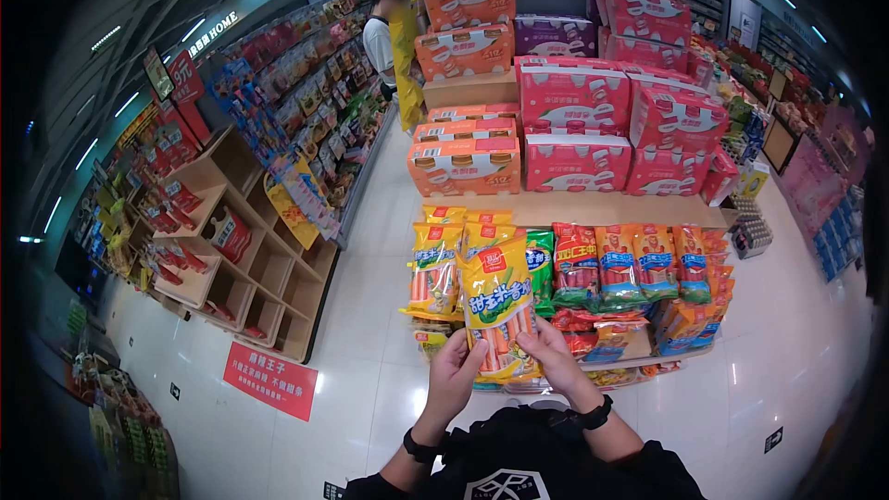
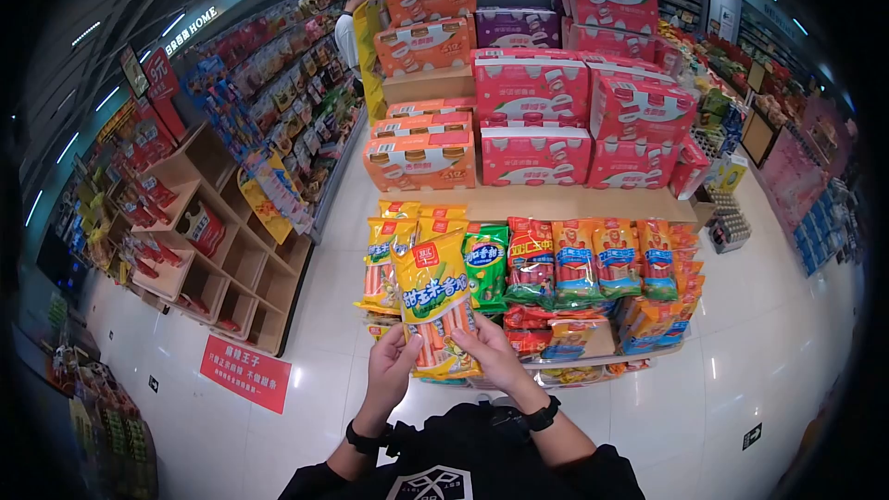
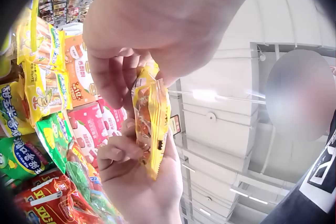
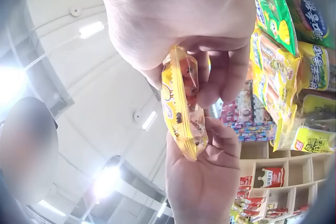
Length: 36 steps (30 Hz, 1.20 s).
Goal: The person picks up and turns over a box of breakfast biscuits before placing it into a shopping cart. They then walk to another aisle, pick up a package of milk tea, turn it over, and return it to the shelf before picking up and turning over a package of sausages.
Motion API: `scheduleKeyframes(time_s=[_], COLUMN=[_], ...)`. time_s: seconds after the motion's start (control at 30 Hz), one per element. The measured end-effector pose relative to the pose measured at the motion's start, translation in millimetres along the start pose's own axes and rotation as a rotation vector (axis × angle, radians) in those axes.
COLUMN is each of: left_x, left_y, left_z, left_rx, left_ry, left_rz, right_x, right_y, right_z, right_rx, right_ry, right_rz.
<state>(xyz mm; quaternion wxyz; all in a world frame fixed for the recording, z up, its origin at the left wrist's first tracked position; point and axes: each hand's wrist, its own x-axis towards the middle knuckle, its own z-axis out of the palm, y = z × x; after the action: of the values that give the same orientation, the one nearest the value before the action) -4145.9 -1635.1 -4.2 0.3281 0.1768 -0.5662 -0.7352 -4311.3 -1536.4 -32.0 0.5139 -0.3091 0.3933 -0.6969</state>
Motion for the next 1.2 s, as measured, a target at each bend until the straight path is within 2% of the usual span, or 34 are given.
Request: scheduleKeyframes(time_s=[0.1,0.17,0.27,0.3,0.4,0.43,0.47,0.5,0.57,0.63,0.67,0.7,0.77,0.8,0.83,0.9,0.93,0.97,1.0,1.03,1.1,1.13,1.2], left_x=[4,4,8,9,9,10,10,9,8,6,4,4,4,3,1,-1,-5,-10,-14,-16,-16,-16,-19], left_y=[-5,-5,-11,-15,-27,-34,-39,-36,-29,-26,-23,-21,-15,-14,-16,-22,-28,-34,-37,-37,-34,-30,-21], left_z=[-3,4,7,10,12,3,-4,-7,-9,-4,-1,2,6,7,8,8,6,4,2,0,0,4,14], left_rx=[0.04,0.096,0.091,0.088,0.028,0.053,0.078,0.074,-0.39,-0.38,-0.497,-0.615,-0.664,-0.704,-0.71,-0.722,-0.725,-0.71,-0.693,-0.696,-0.504,-0.508,-0.032], left_ry=[-0.035,0.107,0.059,0.063,0.114,0.045,-0.022,-0.014,-0.067,-0.103,-0.11,-0.12,-0.135,-0.152,-0.149,-0.116,-0.116,-0.113,-0.11,-0.11,-0.132,-0.132,0.02], left_rz=[-0.01,0.029,0.094,0.099,0.188,0.125,0.06,0.062,-0.185,-0.158,-0.2,-0.238,-0.216,-0.204,-0.204,-0.212,-0.216,-0.29,-0.366,-0.373,-0.299,-0.304,-0.074], right_x=[0,1,3,3,-3,-6,-10,-12,-14,-14,-11,-13,-23,-25,-26,-29,-28,-32,-37,-41,-47,-49,-51], right_y=[0,-1,-1,-3,-14,-21,-27,-30,-30,-31,-29,-29,-27,-20,-18,-14,-8,-5,-11,-14,-13,-13,-9], right_z=[3,6,10,11,22,26,30,32,30,28,27,29,31,27,23,15,6,3,14,21,18,20,18], right_rx=[-0.058,-0.105,-0.481,-0.485,-0.9,-0.903,-0.891,-0.877,-0.913,-0.998,-1.013,-1.018,-0.907,-0.742,-0.746,-0.512,-0.655,-0.656,-0.433,-0.208,-0.185,-0.202,-0.24], right_ry=[0.032,0.05,0.158,0.152,0.136,0.128,-0.001,-0.13,-0.175,-0.24,-0.149,-0.159,0.153,0.161,0.158,-0.01,-0.193,-0.19,-0.156,-0.12,-0.083,-0.01,0.103], right_rz=[-0.059,-0.092,-0.225,-0.226,-0.338,-0.338,-0.347,-0.355,-0.413,-0.636,-0.807,-0.805,-0.601,-0.434,-0.428,-0.043,-0.112,-0.109,-0.003,0.101,0.139,0.086,-0.003])
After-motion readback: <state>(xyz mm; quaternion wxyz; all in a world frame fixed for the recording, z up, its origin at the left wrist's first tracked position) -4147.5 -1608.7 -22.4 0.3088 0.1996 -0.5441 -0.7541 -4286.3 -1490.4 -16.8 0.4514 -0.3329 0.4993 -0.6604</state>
